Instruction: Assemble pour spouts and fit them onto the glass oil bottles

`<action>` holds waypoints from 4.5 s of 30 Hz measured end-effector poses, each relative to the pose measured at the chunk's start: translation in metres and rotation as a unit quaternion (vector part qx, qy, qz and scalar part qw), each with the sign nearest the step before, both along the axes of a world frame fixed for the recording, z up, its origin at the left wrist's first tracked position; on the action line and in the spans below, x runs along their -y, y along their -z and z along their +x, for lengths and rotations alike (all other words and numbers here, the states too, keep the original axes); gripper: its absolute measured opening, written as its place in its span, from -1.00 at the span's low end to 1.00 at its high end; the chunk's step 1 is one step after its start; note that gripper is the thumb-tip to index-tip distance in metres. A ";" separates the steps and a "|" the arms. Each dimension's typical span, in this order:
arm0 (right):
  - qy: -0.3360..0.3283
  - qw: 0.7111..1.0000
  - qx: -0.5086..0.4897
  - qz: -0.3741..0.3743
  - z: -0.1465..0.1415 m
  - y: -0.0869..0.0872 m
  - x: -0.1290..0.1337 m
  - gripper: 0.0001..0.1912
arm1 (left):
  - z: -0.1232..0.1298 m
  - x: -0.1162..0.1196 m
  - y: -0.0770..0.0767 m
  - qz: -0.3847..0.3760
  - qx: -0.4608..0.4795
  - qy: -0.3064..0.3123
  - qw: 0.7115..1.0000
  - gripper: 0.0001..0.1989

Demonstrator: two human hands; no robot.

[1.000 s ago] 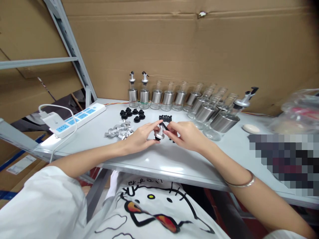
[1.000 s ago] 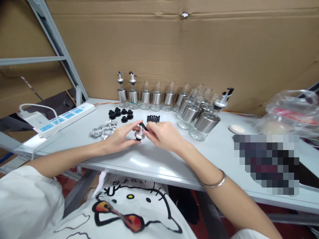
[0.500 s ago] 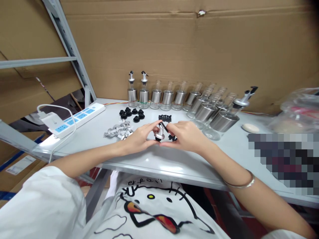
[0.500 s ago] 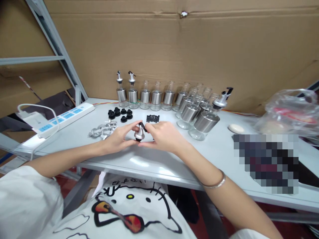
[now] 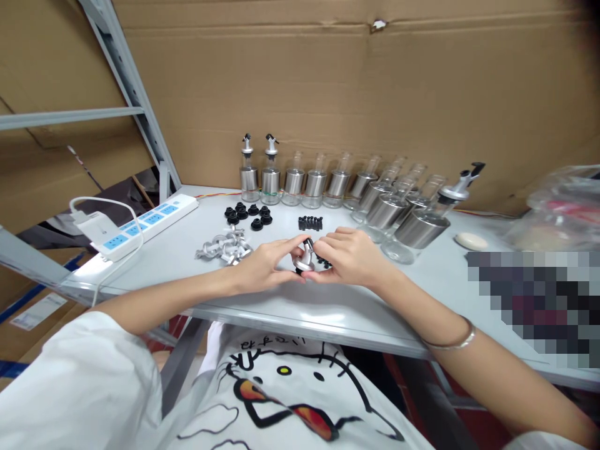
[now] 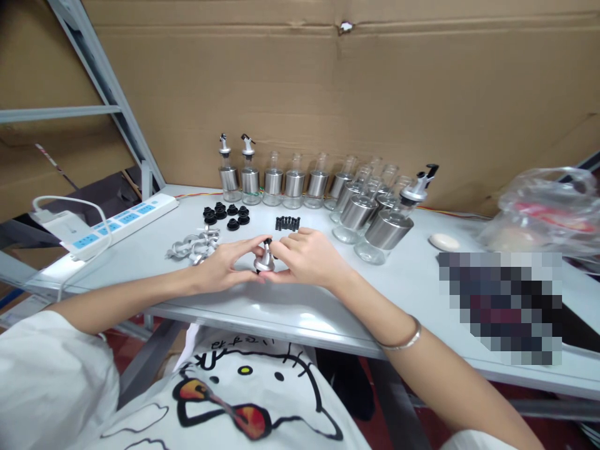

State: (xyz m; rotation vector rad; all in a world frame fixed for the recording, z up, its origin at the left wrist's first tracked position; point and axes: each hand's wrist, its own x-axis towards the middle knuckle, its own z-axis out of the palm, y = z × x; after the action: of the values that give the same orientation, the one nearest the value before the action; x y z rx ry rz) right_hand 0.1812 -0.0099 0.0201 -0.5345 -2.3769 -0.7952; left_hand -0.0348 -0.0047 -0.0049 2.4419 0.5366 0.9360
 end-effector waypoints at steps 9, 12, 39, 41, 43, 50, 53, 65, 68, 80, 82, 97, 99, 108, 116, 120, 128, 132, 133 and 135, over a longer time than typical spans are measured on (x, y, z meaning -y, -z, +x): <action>-0.013 0.999 -0.004 0.032 -0.001 -0.001 -0.002 -0.51 | 0.003 0.000 -0.005 -0.177 -0.004 -0.002 0.984 -0.26; -0.015 0.999 -0.004 0.037 -0.002 -0.001 -0.001 -0.52 | 0.004 0.000 -0.004 -0.212 0.012 0.000 0.977 -0.25; 0.030 0.969 -0.100 -0.226 -0.003 0.003 0.001 -0.58 | 0.007 0.000 -0.007 -0.229 0.168 -0.002 0.959 -0.26; 0.035 0.961 -0.108 -0.253 -0.004 0.002 0.002 -0.60 | 0.007 0.000 -0.007 -0.210 0.176 -0.011 0.962 -0.26; 0.028 0.963 -0.108 -0.245 -0.004 0.001 0.003 -0.60 | 0.006 -0.001 -0.006 -0.199 0.192 -0.015 0.961 -0.30; 0.006 0.974 -0.093 -0.208 -0.004 0.001 0.005 -0.61 | 0.004 0.000 -0.008 -0.174 0.157 -0.010 0.972 -0.61; 0.021 0.969 -0.092 -0.229 -0.004 0.001 0.005 -0.63 | 0.004 0.001 -0.009 -0.174 0.143 -0.005 0.974 -0.64; -0.003 0.942 -0.111 -0.317 -0.007 0.000 0.011 -0.63 | 0.000 0.001 -0.008 -0.141 0.133 -0.027 0.981 -0.69; -0.015 0.947 -0.120 -0.299 -0.008 0.001 0.012 -0.66 | 0.001 0.001 -0.008 -0.133 0.126 -0.035 0.982 -0.68; -0.039 0.961 -0.133 -0.240 -0.002 0.003 0.003 -0.69 | 0.004 0.006 -0.008 -0.096 0.127 0.003 0.987 -0.69; -0.044 0.961 -0.133 -0.237 -0.002 0.002 0.004 -0.69 | 0.003 0.006 -0.010 -0.060 0.114 -0.015 0.992 -0.70; -0.093 0.934 -0.227 -0.259 -0.007 0.005 0.010 -0.65 | 0.000 0.003 -0.013 0.071 0.070 -0.036 0.994 -0.72; -0.090 0.929 -0.223 -0.282 -0.008 0.007 0.009 -0.60 | -0.001 0.001 -0.013 0.060 0.077 -0.037 0.995 -0.75; -0.077 0.951 -0.203 -0.219 -0.008 0.002 0.004 -0.83 | -0.003 -0.016 -0.048 0.033 -0.010 -0.027 0.999 -0.90; -0.019 0.943 -0.279 -0.182 0.001 -0.001 -0.008 -0.81 | 0.023 -0.119 -0.091 0.032 -0.040 -0.240 0.969 -0.73; 0.002 0.954 -0.261 -0.147 0.002 -0.004 -0.008 -0.76 | 0.047 -0.172 -0.107 0.050 -0.078 -0.286 0.954 -0.61; -0.007 0.941 -0.303 -0.148 0.004 -0.004 -0.007 -0.75 | 0.078 -0.203 -0.089 0.034 -0.173 -0.350 0.920 -0.67; -0.019 0.940 -0.318 -0.121 0.004 -0.009 -0.004 -0.77 | 0.079 -0.199 -0.086 0.051 -0.159 -0.355 0.920 -0.66; -0.022 0.940 -0.324 -0.108 0.004 -0.010 -0.003 -0.78 | 0.077 -0.197 -0.087 0.059 -0.154 -0.349 0.922 -0.67; -0.022 0.937 -0.337 -0.085 0.004 -0.011 -0.002 -0.81 | 0.070 -0.191 -0.094 0.081 -0.144 -0.332 0.929 -0.69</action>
State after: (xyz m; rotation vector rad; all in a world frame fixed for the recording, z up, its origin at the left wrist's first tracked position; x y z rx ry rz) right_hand 0.1855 -0.0074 0.0312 -0.6906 -1.8097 -0.3055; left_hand 0.0357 0.1859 0.0892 2.5994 1.5118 0.8843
